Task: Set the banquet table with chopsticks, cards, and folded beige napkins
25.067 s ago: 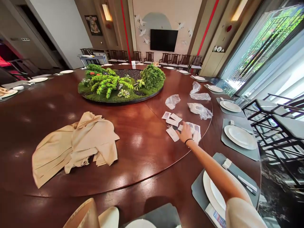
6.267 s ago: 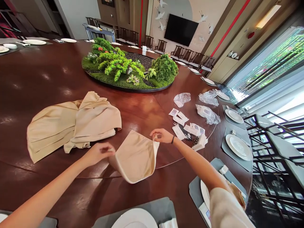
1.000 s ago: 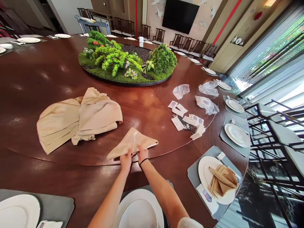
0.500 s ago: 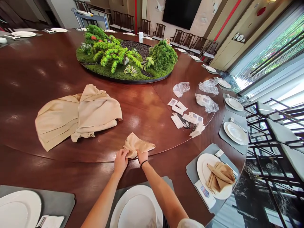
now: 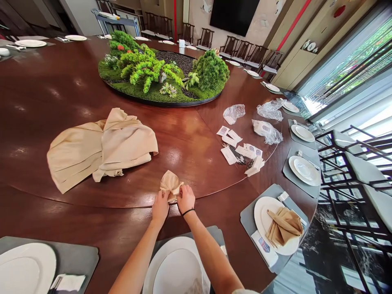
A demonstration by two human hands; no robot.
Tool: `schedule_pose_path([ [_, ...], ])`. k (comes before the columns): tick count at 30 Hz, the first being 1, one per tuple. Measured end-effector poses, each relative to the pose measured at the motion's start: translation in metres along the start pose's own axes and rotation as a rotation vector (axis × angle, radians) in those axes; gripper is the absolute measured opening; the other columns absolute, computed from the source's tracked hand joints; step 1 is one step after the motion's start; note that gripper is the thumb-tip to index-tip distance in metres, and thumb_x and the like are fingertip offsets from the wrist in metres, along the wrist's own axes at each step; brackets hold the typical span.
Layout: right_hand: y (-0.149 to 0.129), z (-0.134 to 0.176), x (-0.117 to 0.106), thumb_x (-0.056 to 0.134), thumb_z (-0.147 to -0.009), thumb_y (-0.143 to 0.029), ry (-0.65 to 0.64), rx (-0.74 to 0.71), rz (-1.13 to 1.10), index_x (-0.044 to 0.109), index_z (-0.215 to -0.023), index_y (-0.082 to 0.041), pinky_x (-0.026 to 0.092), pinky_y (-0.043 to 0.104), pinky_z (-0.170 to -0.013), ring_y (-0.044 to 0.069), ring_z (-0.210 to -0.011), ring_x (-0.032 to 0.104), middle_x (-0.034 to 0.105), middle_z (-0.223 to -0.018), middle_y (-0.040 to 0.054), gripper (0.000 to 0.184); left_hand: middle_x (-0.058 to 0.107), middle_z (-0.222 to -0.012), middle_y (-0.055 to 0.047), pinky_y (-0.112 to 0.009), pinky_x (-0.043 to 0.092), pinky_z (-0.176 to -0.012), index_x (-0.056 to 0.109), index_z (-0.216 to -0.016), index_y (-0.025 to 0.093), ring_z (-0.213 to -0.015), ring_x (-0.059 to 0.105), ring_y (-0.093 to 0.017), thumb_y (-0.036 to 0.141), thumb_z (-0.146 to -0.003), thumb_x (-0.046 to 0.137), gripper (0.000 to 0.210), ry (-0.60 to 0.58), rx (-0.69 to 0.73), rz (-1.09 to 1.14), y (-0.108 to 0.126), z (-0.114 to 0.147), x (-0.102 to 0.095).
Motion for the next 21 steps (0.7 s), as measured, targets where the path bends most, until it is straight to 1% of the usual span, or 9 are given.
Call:
schedule_pose_path([
  [3, -0.017, -0.007, 0.012, 0.053, -0.086, -0.015, -0.076, -0.206, 0.076, 0.056, -0.096, -0.023, 0.041, 0.032, -0.075, 0.024, -0.095, 0.047, 0.057, -0.099, 0.0086, 0.013, 0.056, -0.109, -0.013, -0.034, 0.049, -0.076, 0.062, -0.108, 0.017, -0.098, 0.056, -0.025, 0.008, -0.083, 0.04, 0.034, -0.022, -0.023, 0.057, -0.003, -0.001, 0.005],
  [7, -0.015, -0.014, 0.031, 0.052, -0.091, -0.02, -0.159, -0.348, 0.102, 0.059, -0.096, -0.023, 0.039, 0.032, -0.079, 0.022, -0.093, 0.047, 0.057, -0.096, 0.0077, 0.009, 0.057, -0.112, -0.011, -0.036, 0.05, -0.085, 0.061, -0.106, 0.018, -0.103, 0.057, -0.024, 0.008, -0.075, 0.049, 0.035, 0.003, 0.101, 0.335, -0.018, 0.001, 0.008],
  [9, -0.01, -0.015, 0.035, 0.051, -0.092, -0.019, -0.188, -0.409, 0.098, 0.06, -0.097, -0.023, 0.038, 0.032, -0.08, 0.021, -0.093, 0.047, 0.057, -0.098, 0.0072, 0.011, 0.057, -0.109, -0.009, -0.033, 0.052, -0.077, 0.059, -0.107, 0.019, -0.092, 0.059, -0.02, 0.011, -0.076, 0.048, 0.034, 0.027, 0.111, 0.505, -0.031, 0.0, 0.005],
  [11, -0.007, -0.015, 0.033, 0.05, -0.09, -0.015, -0.216, -0.468, 0.087, 0.061, -0.098, -0.023, 0.038, 0.032, -0.082, 0.021, -0.094, 0.047, 0.058, -0.099, 0.0068, 0.015, 0.057, -0.11, -0.008, -0.031, 0.053, -0.07, 0.055, -0.115, 0.02, -0.083, 0.059, -0.018, 0.013, -0.078, 0.046, 0.038, 0.07, 0.061, 0.595, -0.045, -0.006, -0.001],
  [13, -0.005, -0.015, 0.028, 0.052, -0.086, -0.013, -0.244, -0.514, 0.059, 0.061, -0.1, -0.022, 0.037, 0.032, -0.085, 0.021, -0.097, 0.046, 0.057, -0.102, 0.0069, 0.019, 0.054, -0.119, -0.009, -0.033, 0.053, -0.075, 0.049, -0.124, 0.022, -0.092, 0.058, -0.019, 0.013, -0.077, 0.047, 0.048, 0.082, 0.074, 0.574, -0.055, -0.017, -0.008],
  [15, -0.004, -0.016, 0.023, 0.053, -0.082, -0.011, -0.268, -0.533, 0.003, 0.06, -0.1, -0.02, 0.037, 0.032, -0.088, 0.021, -0.1, 0.046, 0.057, -0.104, 0.0073, 0.022, 0.051, -0.126, -0.008, -0.037, 0.05, -0.087, 0.05, -0.125, 0.024, -0.105, 0.055, -0.021, 0.011, -0.075, 0.05, 0.051, 0.021, 0.169, 0.481, -0.06, -0.03, -0.015],
  [16, -0.003, -0.017, 0.021, 0.053, -0.081, -0.011, -0.277, -0.531, -0.041, 0.06, -0.099, -0.02, 0.037, 0.032, -0.089, 0.021, -0.1, 0.046, 0.057, -0.104, 0.0072, 0.022, 0.051, -0.125, -0.007, -0.037, 0.048, -0.09, 0.053, -0.121, 0.024, -0.109, 0.053, -0.022, 0.011, -0.074, 0.052, 0.048, -0.019, 0.215, 0.427, -0.062, -0.036, -0.017],
  [18, -0.001, -0.02, 0.019, 0.052, -0.079, -0.009, -0.286, -0.504, -0.159, 0.06, -0.096, -0.019, 0.038, 0.031, -0.091, 0.02, -0.1, 0.048, 0.058, -0.102, 0.006, 0.021, 0.054, -0.119, -0.006, -0.036, 0.048, -0.088, 0.059, -0.109, 0.024, -0.107, 0.052, -0.023, 0.012, -0.076, 0.053, 0.036, -0.076, 0.278, 0.34, -0.064, -0.047, -0.019],
  [21, 0.002, -0.025, 0.02, 0.05, -0.079, -0.008, -0.243, -0.377, -0.362, 0.06, -0.092, -0.019, 0.041, 0.029, -0.089, 0.017, -0.096, 0.052, 0.061, -0.095, 0.0036, 0.019, 0.058, -0.108, -0.006, -0.035, 0.048, -0.083, 0.064, -0.098, 0.023, -0.097, 0.054, -0.022, 0.017, -0.081, 0.055, 0.02, -0.1, 0.4, 0.31, -0.065, -0.057, -0.017],
])
Point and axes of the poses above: each hand's wrist, its own z-axis away from the middle knuckle, its own x-axis out of the palm, y = z × x, the point moved 2 cm from there along -z, towards the middle knuckle
